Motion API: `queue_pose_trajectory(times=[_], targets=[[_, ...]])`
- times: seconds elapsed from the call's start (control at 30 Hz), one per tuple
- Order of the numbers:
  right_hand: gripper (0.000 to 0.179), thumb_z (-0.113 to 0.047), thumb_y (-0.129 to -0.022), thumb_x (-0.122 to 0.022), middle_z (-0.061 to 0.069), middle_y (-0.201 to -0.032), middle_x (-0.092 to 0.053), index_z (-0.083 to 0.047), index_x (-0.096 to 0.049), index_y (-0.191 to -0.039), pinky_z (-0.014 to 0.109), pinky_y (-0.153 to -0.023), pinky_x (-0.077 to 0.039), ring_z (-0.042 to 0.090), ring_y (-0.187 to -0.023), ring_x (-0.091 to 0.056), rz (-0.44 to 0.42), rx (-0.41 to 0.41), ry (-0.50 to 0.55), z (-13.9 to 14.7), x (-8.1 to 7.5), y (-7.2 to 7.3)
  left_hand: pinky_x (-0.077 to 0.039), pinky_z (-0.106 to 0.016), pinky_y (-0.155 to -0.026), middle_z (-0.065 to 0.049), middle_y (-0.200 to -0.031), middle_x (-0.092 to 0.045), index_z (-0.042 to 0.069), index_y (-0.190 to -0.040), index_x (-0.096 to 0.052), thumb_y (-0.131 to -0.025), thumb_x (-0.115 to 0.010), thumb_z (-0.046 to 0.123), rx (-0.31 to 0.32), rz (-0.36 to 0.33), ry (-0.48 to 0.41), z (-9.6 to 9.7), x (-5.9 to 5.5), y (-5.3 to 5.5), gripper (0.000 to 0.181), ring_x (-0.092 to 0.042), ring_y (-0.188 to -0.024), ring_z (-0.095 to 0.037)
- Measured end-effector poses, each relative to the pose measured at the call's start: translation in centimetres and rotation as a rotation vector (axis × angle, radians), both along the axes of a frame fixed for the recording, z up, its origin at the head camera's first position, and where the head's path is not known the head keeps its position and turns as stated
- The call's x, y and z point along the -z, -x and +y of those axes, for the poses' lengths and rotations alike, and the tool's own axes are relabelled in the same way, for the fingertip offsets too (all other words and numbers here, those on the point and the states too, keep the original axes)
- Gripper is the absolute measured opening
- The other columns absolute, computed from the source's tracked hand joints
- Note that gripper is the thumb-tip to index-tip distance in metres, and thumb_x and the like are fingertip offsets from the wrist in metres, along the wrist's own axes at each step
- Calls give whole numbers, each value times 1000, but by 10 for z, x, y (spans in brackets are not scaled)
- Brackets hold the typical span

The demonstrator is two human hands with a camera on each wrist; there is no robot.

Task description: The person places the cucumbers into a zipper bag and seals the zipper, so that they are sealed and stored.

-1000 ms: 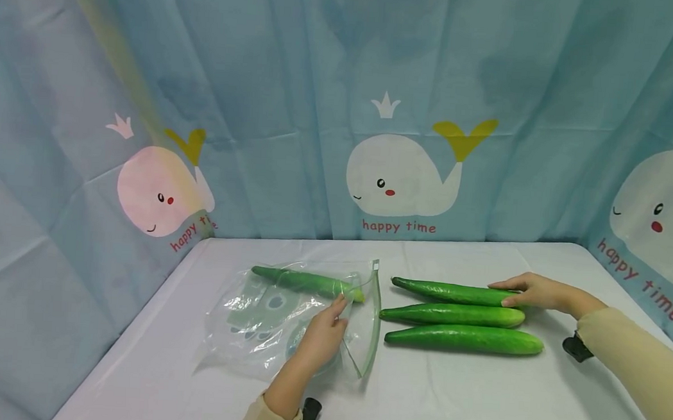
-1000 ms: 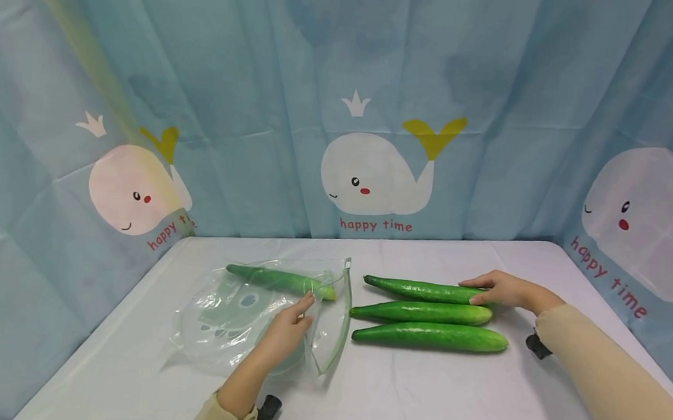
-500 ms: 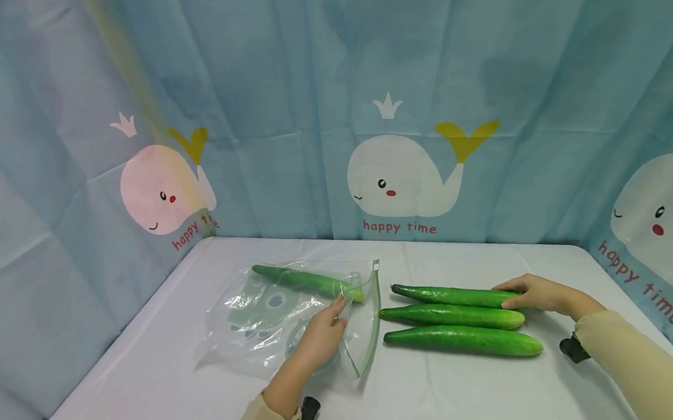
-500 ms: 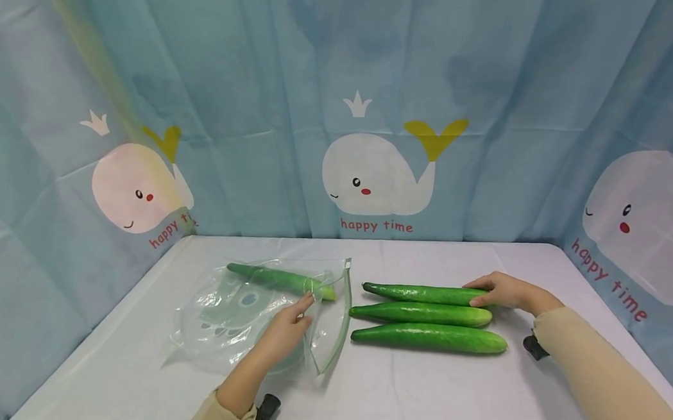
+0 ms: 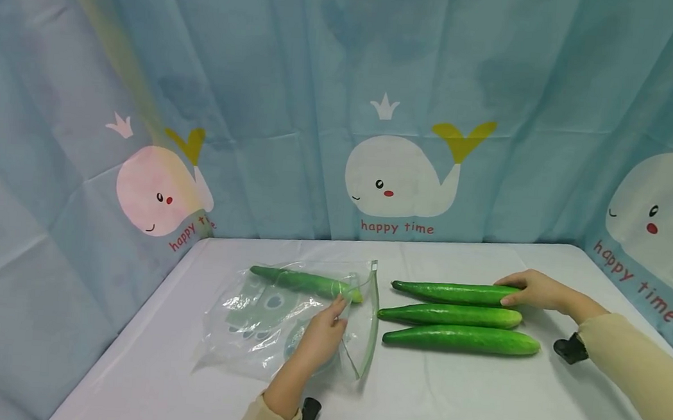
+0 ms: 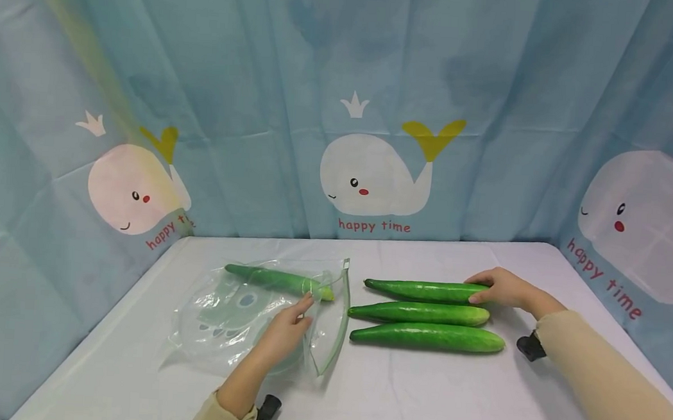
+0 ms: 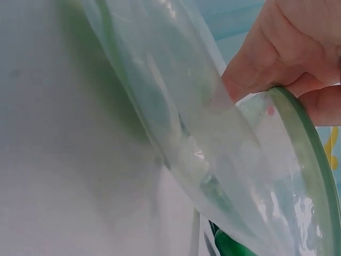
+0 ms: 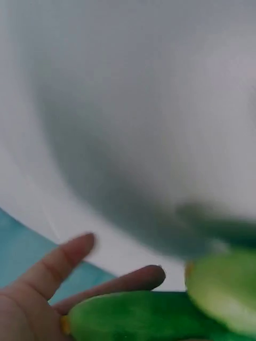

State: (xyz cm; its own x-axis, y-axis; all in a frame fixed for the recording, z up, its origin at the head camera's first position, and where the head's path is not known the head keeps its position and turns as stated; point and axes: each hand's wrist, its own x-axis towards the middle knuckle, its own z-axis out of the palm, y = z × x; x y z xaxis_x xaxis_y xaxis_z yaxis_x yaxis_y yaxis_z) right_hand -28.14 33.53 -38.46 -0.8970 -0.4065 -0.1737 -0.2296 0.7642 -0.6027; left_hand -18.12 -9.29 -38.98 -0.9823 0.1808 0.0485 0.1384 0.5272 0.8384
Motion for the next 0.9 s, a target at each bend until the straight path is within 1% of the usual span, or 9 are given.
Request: queue_pose_trajectory(times=[0.13, 0.27, 0.37, 0.47, 0.57, 0.67, 0.73, 0.87, 0.9], targets=[[64, -32, -90, -70, 33, -132, -50, 9, -50, -135, 50, -84, -54, 44, -112, -55, 0, 45, 79, -2, -12, -7, -31, -56, -110, -22, -154, -27, -8, -142, -42, -98, -45, 1, 3, 1, -13, 1, 0, 1, 44, -29, -138, -44], [65, -32, -94, -65, 23, -117, -62, 11, -44, -139, 42, -79, -57, 27, -97, -64, -21, 128, 178, -5, -26, -15, -25, -58, -111, -22, -154, -27, -9, -141, -41, -99, -45, 1, 10, -6, -19, 1, 1, 2, 44, -29, -138, -44], [65, -31, -99, -57, 11, -108, -63, 15, -36, -140, 36, -76, -57, 18, -89, -65, -58, 203, 293, -8, -34, -23, -25, -58, -111, -23, -154, -26, -10, -141, -41, -99, -45, 2, 14, -8, -21, 0, 1, 1, 44, -29, -138, -44], [63, -29, -103, -49, 4, -104, -60, 18, -29, -140, 31, -72, -56, 15, -85, -65, -140, 277, 464, -10, -40, -31, -26, -57, -111, -22, -154, -26, -9, -142, -41, -98, -45, 2, 13, -7, -19, 0, 0, 1, 45, -30, -137, -45], [50, -28, -103, -49, -1, -97, -59, 11, -39, -133, 29, -71, -55, 13, -82, -64, -225, 334, 614, -12, -43, -37, -35, -55, -108, -21, -155, -26, -7, -142, -41, -98, -45, 1, 8, -5, -17, 0, 0, 1, 45, -29, -137, -44], [24, -27, -102, -51, -2, -94, -59, -7, -53, -115, 29, -72, -55, 13, -82, -64, -288, 378, 740, -14, -45, -42, -49, -47, -93, -20, -155, -26, -7, -142, -41, -98, -45, 1, 3, -5, -15, -1, -1, 1, 45, -27, -138, -44], [11, -26, -101, -53, -2, -93, -60, -17, -57, -103, 29, -71, -55, 13, -82, -65, -320, 394, 810, -16, -45, -46, -50, -42, -83, -20, -155, -25, -7, -143, -40, -98, -44, 2, 3, -12, -19, -1, -1, 1, 45, -26, -139, -43], [12, -24, -100, -55, 0, -90, -63, -21, -63, -93, 28, -67, -55, 15, -78, -66, -342, 404, 894, -22, -47, -52, -49, -44, -89, -20, -156, -24, -8, -143, -39, -99, -44, 2, 5, -14, -30, 0, 0, 1, 46, -26, -139, -43], [12, -23, -100, -55, 1, -89, -63, -21, -63, -92, 28, -67, -56, 15, -77, -66, -341, 407, 900, -24, -47, -54, -46, -47, -96, -20, -156, -24, -8, -143, -39, -99, -44, 3, 5, -12, -33, 0, -1, 0, 46, -27, -139, -44]])
